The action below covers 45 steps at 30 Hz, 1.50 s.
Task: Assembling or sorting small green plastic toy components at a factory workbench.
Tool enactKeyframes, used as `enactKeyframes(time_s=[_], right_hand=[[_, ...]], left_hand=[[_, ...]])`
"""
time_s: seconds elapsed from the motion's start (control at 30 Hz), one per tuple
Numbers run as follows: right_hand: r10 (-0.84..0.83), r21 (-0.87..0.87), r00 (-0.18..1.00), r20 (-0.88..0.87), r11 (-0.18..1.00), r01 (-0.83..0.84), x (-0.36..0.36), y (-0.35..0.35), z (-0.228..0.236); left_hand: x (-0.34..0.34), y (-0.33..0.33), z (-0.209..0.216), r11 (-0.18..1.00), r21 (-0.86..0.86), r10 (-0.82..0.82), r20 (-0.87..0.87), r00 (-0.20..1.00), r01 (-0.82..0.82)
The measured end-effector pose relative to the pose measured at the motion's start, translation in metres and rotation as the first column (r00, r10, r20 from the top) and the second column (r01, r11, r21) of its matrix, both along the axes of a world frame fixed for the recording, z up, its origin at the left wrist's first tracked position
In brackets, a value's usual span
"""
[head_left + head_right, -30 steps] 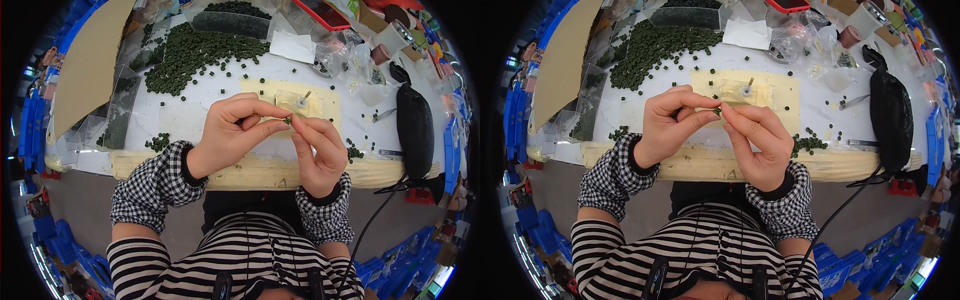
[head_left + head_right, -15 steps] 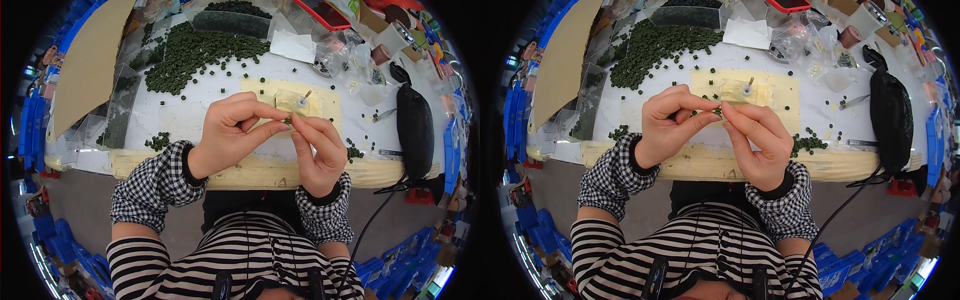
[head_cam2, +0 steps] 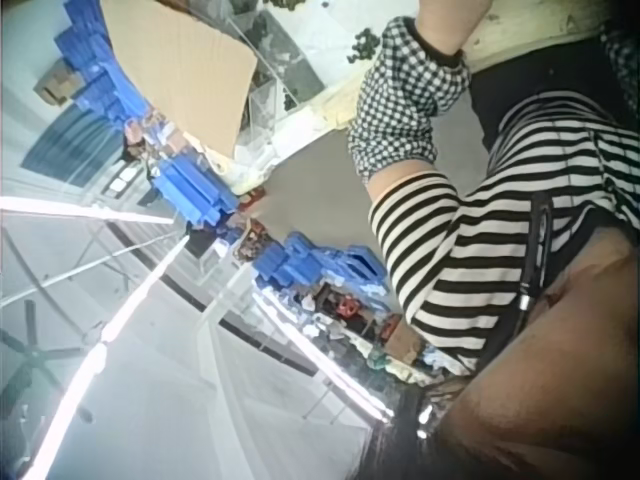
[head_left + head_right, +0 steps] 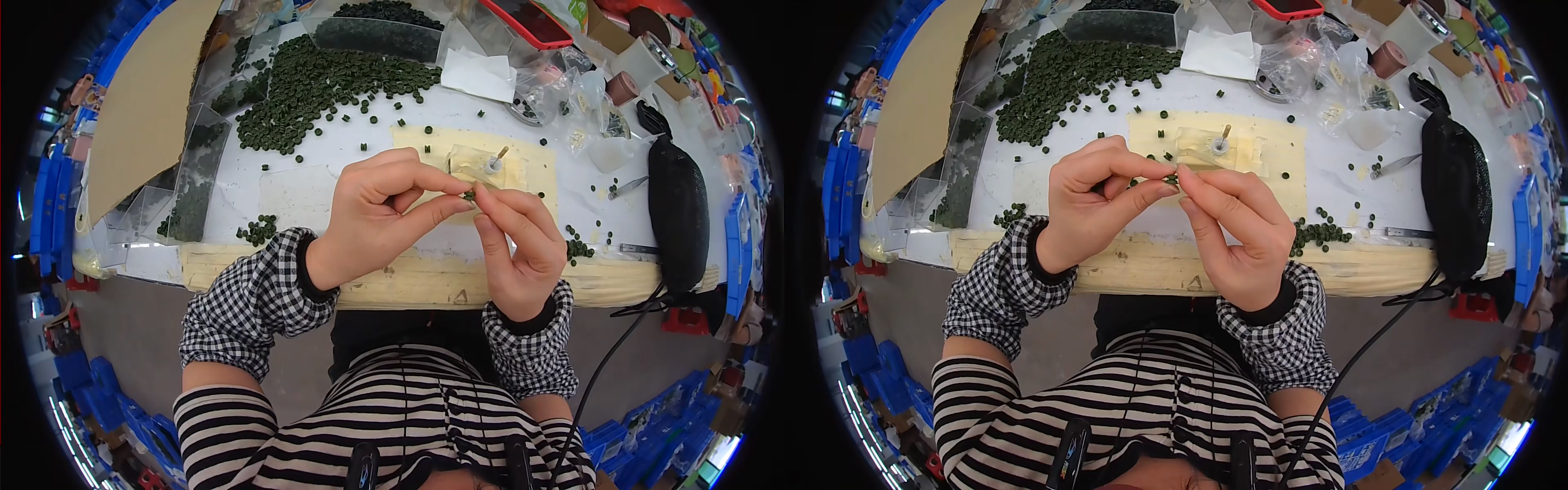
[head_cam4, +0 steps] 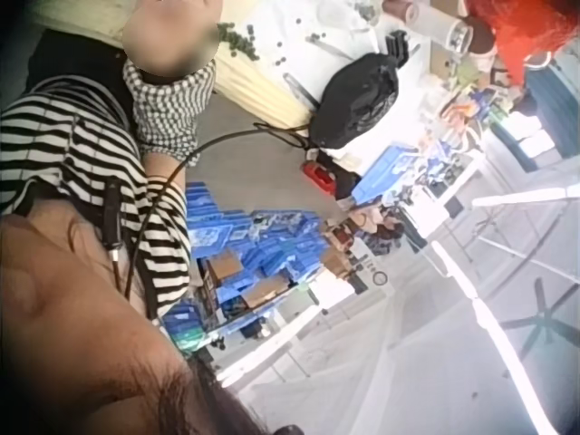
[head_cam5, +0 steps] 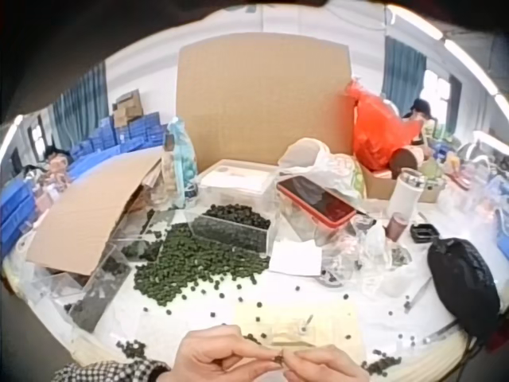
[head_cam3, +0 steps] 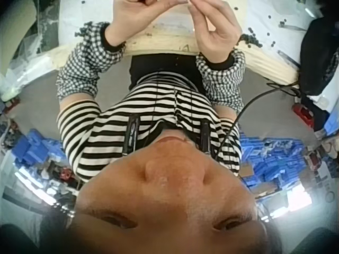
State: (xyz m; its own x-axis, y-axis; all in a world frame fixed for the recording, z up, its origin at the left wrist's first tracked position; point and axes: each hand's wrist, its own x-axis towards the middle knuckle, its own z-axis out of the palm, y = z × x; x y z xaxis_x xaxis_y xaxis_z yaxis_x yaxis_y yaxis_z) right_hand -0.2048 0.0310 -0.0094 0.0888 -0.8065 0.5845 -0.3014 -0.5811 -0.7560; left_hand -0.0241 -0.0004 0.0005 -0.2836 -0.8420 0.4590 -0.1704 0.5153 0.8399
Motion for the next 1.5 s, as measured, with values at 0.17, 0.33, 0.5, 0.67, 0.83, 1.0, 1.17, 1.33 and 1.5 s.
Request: enactKeyframes(time_s=[0.17, 0.33, 0.5, 0.67, 0.83, 1.0, 1.17, 1.33, 1.5], right_hand=[[0.006, -0.011, 1.0, -0.003, 1.0, -0.006, 0.0, 0.0, 0.0], [0.007, -0.01, 1.0, 0.016, 1.0, -0.007, 0.0, 0.001, 0.0], [-0.033, -0.032, 0.999, -0.01, 0.999, 0.033, 0.0, 0.001, -0.001], [-0.149, -0.011, 0.989, 0.006, 0.989, 0.149, -0.002, 0.0, -0.002], [-0.144, -0.02, 0.99, 0.001, 0.989, 0.144, -0.001, -0.001, 0.0], [-0.147, 0.002, 0.989, -0.003, 0.989, 0.147, -0.001, 0.0, -0.002], [-0.141, 0.009, 0.99, -0.002, 0.99, 0.141, 0.001, 0.001, 0.0], [-0.07, -0.025, 0.994, -0.083, 0.997, 0.068, 0.002, -0.002, -0.004], [0.051, -0.093, 0.822, -0.567, 0.988, -0.125, 0.023, 0.003, -0.01]], left_hand=[[0.001, 0.0, 0.0, 0.999, -0.034, 0.006, 0.014, 1.0, -0.006], [0.0, -0.001, -0.001, 0.983, -0.182, 0.016, 0.037, 0.999, -0.009], [0.0, 0.0, 0.001, 0.989, -0.146, 0.029, 0.066, 0.997, -0.019], [0.004, -0.007, 0.003, 0.967, 0.246, -0.166, 0.413, 0.895, 0.065], [0.013, -0.011, 0.002, 0.987, 0.158, -0.096, 0.528, 0.844, 0.013], [0.023, -0.017, 0.015, 0.967, 0.228, -0.034, 0.552, 0.833, -0.111], [0.028, -0.025, 0.008, 0.845, 0.529, -0.054, -0.074, 0.996, 0.085], [0.037, -0.036, 0.009, 0.645, 0.71, 0.319, -0.586, 0.745, 0.282], [0.045, -0.043, 0.008, 0.68, 0.686, 0.414, -0.65, 0.637, 0.258]])
